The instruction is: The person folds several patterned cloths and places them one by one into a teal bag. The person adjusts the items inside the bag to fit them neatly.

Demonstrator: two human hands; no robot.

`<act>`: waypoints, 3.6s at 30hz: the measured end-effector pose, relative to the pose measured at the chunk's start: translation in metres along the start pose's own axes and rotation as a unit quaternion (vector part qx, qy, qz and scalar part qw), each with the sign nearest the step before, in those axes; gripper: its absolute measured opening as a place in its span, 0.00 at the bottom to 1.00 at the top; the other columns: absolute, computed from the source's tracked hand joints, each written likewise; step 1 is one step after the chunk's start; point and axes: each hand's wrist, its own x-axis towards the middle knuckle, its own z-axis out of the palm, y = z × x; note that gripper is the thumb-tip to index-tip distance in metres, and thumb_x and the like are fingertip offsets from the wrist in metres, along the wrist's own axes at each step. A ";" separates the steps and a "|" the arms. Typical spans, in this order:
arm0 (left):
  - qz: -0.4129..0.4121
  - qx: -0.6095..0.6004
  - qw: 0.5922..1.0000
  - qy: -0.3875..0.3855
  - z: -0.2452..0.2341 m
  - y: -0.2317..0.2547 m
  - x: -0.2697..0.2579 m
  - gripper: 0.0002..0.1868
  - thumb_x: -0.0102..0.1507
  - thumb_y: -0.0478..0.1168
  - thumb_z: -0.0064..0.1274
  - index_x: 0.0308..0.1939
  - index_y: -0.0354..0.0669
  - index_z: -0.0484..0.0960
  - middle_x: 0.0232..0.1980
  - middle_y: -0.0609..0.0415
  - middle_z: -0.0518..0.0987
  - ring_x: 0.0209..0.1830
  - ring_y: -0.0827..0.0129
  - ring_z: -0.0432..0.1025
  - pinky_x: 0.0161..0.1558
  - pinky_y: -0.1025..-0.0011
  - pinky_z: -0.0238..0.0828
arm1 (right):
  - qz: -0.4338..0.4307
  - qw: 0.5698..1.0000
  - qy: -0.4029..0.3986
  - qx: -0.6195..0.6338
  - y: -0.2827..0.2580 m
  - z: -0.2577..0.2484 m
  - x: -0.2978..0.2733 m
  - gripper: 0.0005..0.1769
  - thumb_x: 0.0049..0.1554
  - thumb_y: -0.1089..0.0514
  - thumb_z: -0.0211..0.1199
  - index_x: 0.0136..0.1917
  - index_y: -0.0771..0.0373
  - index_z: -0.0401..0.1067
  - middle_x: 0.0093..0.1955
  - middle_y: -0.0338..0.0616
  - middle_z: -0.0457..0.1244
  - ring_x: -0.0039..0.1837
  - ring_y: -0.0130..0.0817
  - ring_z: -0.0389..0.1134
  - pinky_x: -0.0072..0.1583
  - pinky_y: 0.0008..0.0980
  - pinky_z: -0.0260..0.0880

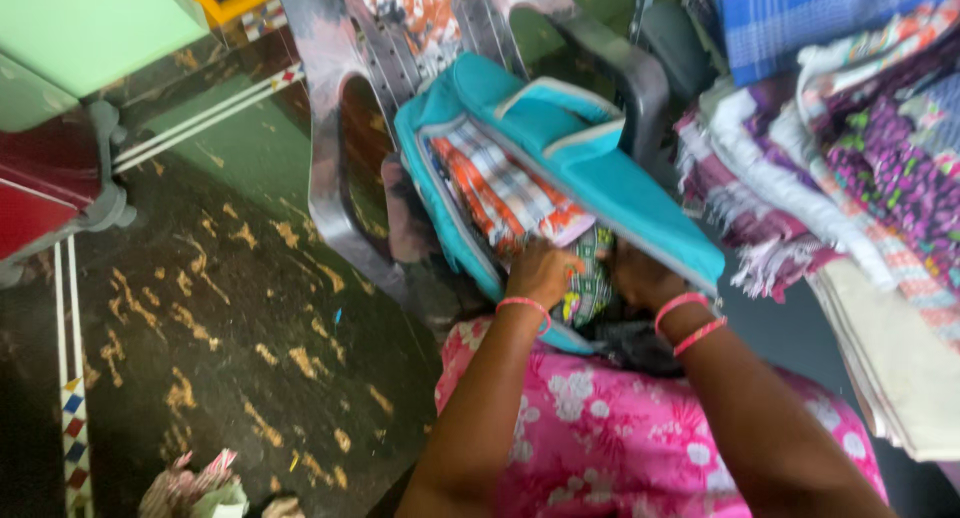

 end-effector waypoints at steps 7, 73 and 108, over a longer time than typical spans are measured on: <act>0.030 0.026 0.995 0.089 -0.016 0.019 -0.014 0.13 0.60 0.35 0.58 0.46 0.59 0.89 0.54 0.47 0.76 0.62 0.54 0.69 0.65 0.59 0.66 | -0.029 0.998 0.005 -0.064 -0.012 -0.020 -0.007 0.47 0.52 0.36 0.57 0.74 0.70 0.57 0.69 0.68 0.59 0.69 0.64 0.59 0.70 0.61 0.56; 0.158 -0.586 0.785 0.124 -0.034 0.094 0.058 0.43 0.68 0.25 0.39 0.85 0.46 0.39 0.85 0.41 0.49 0.81 0.55 0.54 0.77 0.58 0.56 | 0.022 0.946 0.077 0.314 0.010 -0.147 -0.009 0.36 0.54 0.56 0.66 0.73 0.68 0.61 0.72 0.60 0.59 0.73 0.56 0.60 0.70 0.48 0.60; 0.069 -0.308 0.918 0.240 -0.046 0.101 0.052 0.48 0.62 0.28 0.49 0.82 0.44 0.42 0.74 0.33 0.62 0.63 0.51 0.73 0.55 0.63 0.79 | 0.092 0.890 -0.008 0.446 0.031 -0.151 -0.003 0.27 0.64 0.51 0.54 0.75 0.57 0.60 0.69 0.52 0.64 0.69 0.45 0.67 0.67 0.43 0.66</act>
